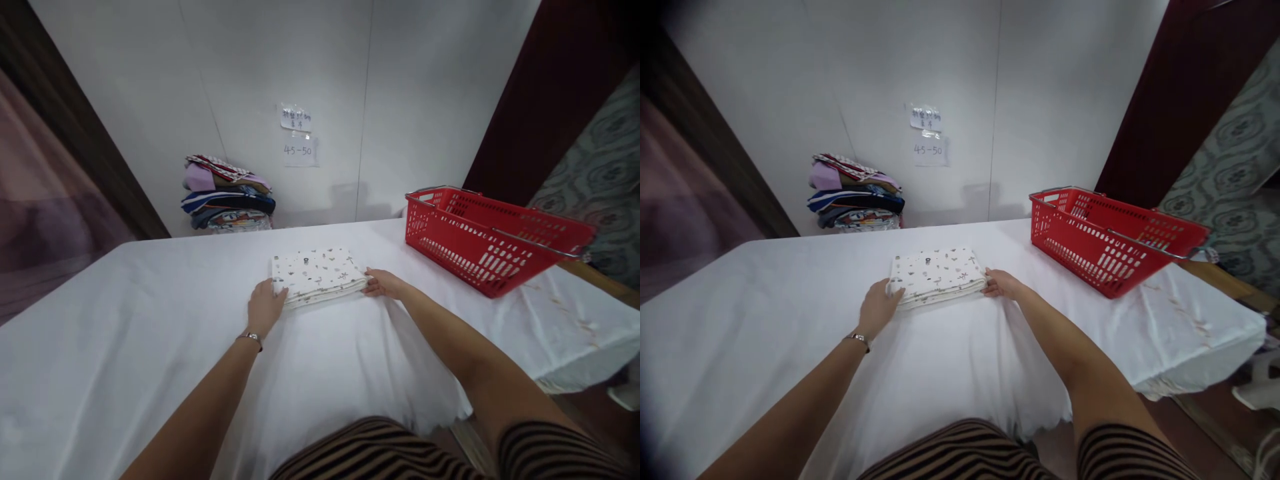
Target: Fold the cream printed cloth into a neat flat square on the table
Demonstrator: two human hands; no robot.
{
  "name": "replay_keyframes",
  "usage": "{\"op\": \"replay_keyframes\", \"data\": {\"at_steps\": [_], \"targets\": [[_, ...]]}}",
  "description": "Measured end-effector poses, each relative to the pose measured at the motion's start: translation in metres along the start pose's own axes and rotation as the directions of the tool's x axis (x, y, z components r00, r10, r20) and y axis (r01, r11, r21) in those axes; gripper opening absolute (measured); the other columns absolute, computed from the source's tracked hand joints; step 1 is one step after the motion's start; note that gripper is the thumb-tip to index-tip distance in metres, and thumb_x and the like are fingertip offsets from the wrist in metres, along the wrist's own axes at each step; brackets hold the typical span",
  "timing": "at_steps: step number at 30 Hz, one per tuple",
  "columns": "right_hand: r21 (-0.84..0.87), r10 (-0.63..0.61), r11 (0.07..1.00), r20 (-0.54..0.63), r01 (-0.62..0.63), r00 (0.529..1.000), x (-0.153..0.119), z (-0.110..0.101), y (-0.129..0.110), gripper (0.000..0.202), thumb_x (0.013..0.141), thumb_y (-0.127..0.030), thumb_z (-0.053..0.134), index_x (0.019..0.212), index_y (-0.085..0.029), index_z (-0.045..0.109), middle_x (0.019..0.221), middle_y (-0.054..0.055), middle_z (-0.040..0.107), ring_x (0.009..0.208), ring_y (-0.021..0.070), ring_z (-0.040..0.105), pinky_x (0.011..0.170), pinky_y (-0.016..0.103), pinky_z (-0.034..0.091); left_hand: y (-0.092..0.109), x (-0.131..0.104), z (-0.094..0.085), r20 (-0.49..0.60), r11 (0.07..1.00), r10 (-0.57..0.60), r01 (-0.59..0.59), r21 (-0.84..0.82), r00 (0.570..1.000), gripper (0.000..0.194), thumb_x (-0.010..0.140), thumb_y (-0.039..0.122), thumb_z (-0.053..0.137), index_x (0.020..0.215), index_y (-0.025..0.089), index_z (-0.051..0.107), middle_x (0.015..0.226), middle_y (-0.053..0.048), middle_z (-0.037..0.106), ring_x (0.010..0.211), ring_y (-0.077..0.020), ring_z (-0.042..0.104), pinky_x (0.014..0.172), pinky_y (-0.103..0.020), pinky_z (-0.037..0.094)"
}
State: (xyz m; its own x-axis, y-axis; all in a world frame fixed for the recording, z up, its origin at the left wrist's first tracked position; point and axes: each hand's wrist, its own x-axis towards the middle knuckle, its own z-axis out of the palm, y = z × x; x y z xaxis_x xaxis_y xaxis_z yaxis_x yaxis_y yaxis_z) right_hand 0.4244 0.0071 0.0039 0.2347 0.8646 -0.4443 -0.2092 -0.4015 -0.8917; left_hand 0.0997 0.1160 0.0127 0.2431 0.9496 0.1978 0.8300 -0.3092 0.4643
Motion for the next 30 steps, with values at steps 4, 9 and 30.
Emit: {"op": "replay_keyframes", "data": {"at_steps": [4,9,30], "targets": [[0.074,-0.060,0.995,-0.005,0.061,0.998,-0.002,-0.001,0.010,0.020,0.090,-0.017,0.048,0.110,-0.015,0.045,0.081,0.008,0.068,0.069,0.0169,0.069,0.064,0.029,0.057,0.034,-0.006,0.012,-0.063,0.925,0.373,-0.366,0.103,0.926,0.040,0.086,0.032,0.049,0.123,0.018,0.051,0.134,-0.011,0.051,0.125,-0.0266,0.043,0.105,-0.042,0.032],[0.123,-0.126,0.984,-0.022,0.128,0.992,-0.001,0.000,0.019,0.030,0.079,-0.002,0.054,0.106,-0.013,0.049,0.081,0.009,0.070,0.067,0.0153,0.069,0.062,0.026,0.057,0.100,-0.015,0.050,0.060,0.748,0.658,-0.661,0.061,0.751,0.034,0.086,0.026,0.052,0.119,0.022,0.054,0.129,-0.008,0.054,0.121,-0.0231,0.045,0.100,-0.040,0.034],[0.167,-0.202,0.962,-0.108,0.218,0.973,0.006,0.005,0.027,0.029,0.074,-0.009,0.057,0.102,-0.017,0.051,0.065,0.000,0.065,0.059,0.0149,0.065,0.052,0.025,0.055,0.155,-0.013,0.105,0.172,0.818,0.544,-0.565,0.108,0.821,0.024,0.093,0.031,0.042,0.107,0.025,0.061,0.110,-0.005,0.060,0.104,-0.0207,0.051,0.085,-0.036,0.038]]}}
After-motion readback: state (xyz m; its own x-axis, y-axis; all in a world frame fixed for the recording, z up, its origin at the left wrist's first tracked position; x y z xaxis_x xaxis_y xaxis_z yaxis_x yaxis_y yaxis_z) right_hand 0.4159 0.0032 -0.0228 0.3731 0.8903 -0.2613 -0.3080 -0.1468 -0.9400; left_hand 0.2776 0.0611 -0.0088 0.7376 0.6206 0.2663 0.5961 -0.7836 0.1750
